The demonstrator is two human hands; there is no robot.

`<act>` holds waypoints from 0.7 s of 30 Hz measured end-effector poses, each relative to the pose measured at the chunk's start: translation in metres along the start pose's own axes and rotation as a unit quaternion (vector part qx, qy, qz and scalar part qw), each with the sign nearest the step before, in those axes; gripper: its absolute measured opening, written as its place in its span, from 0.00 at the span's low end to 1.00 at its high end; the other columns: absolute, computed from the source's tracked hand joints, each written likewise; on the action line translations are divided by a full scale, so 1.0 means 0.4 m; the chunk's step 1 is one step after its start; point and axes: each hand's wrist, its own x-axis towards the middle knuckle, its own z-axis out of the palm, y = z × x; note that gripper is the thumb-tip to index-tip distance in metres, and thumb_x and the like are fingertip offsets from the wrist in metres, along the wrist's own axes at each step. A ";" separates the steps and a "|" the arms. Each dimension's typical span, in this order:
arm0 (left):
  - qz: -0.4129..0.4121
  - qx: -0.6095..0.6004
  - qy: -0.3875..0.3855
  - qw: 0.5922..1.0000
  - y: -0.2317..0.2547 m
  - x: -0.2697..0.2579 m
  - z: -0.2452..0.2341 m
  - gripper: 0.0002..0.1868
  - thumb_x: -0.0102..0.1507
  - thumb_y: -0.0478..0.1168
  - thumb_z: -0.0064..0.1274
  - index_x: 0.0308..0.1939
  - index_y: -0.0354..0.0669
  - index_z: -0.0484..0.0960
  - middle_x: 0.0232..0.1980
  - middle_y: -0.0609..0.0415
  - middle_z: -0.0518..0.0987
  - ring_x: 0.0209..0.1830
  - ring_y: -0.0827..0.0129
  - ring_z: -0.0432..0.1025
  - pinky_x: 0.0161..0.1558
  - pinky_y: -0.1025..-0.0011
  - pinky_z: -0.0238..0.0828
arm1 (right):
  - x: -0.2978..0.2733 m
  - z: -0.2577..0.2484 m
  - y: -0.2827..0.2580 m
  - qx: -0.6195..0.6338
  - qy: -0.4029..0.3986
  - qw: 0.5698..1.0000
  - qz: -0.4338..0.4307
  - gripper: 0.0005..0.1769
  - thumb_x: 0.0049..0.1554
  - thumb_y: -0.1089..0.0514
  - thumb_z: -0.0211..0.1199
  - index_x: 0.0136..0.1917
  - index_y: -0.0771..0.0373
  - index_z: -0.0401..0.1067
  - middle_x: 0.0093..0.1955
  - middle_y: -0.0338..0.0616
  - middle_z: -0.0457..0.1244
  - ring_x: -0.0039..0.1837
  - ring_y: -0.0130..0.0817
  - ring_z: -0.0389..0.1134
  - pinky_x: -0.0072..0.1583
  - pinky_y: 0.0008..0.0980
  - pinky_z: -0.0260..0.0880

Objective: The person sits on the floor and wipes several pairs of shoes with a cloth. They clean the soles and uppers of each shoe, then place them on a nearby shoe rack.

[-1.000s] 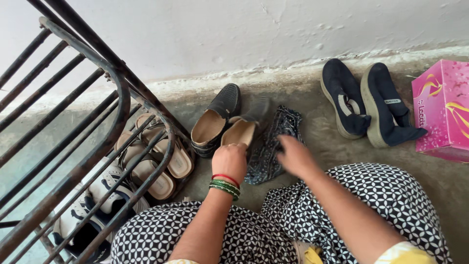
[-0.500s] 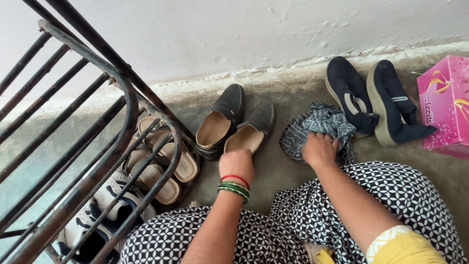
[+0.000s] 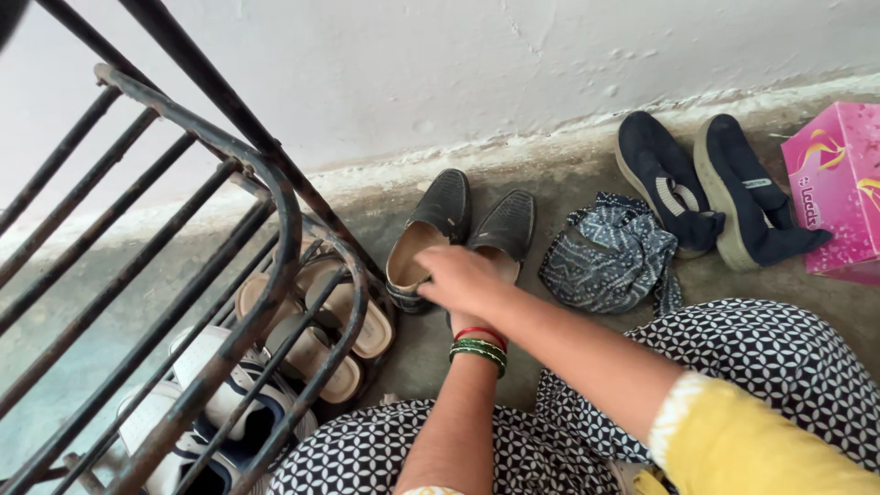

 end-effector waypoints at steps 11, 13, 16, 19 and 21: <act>-0.002 -0.082 -0.183 0.980 0.000 -0.030 0.077 0.17 0.68 0.44 0.43 0.58 0.47 0.80 0.55 0.48 0.82 0.57 0.58 0.77 0.59 0.58 0.69 | 0.074 0.121 0.000 -0.065 -0.151 0.986 0.032 0.15 0.51 0.50 0.70 0.48 0.58 0.77 0.50 0.52 0.69 0.57 0.54 0.70 0.57 0.51 0.70; -0.007 -0.080 -0.183 0.980 -0.001 -0.025 0.080 0.18 0.68 0.44 0.43 0.59 0.46 0.79 0.56 0.48 0.82 0.57 0.58 0.76 0.59 0.58 0.69 | 0.074 0.102 0.003 -0.035 -0.105 0.994 0.013 0.12 0.53 0.51 0.68 0.47 0.59 0.76 0.49 0.53 0.69 0.55 0.55 0.70 0.55 0.52 0.70; -0.012 -0.089 -0.201 0.976 -0.001 -0.008 0.066 0.18 0.69 0.44 0.43 0.60 0.45 0.78 0.57 0.48 0.81 0.58 0.58 0.76 0.60 0.58 0.68 | 0.087 0.024 0.006 0.037 0.009 0.999 -0.027 0.12 0.56 0.52 0.66 0.44 0.63 0.74 0.45 0.56 0.69 0.52 0.56 0.70 0.52 0.52 0.69; -0.041 -0.100 -0.289 0.951 -0.007 -0.016 0.026 0.19 0.70 0.45 0.42 0.62 0.44 0.77 0.58 0.47 0.81 0.59 0.58 0.76 0.61 0.58 0.68 | 0.052 -0.100 0.012 0.078 0.055 0.994 -0.062 0.16 0.56 0.51 0.66 0.43 0.67 0.71 0.43 0.58 0.67 0.49 0.57 0.69 0.49 0.51 0.67; -0.071 -0.103 -0.283 0.951 -0.019 -0.011 0.002 0.14 0.69 0.41 0.45 0.54 0.47 0.82 0.49 0.50 0.86 0.51 0.59 0.81 0.55 0.61 0.74 | -0.010 -0.178 0.023 0.079 0.056 0.993 -0.069 0.17 0.56 0.51 0.66 0.43 0.69 0.70 0.42 0.58 0.66 0.47 0.56 0.69 0.48 0.50 0.67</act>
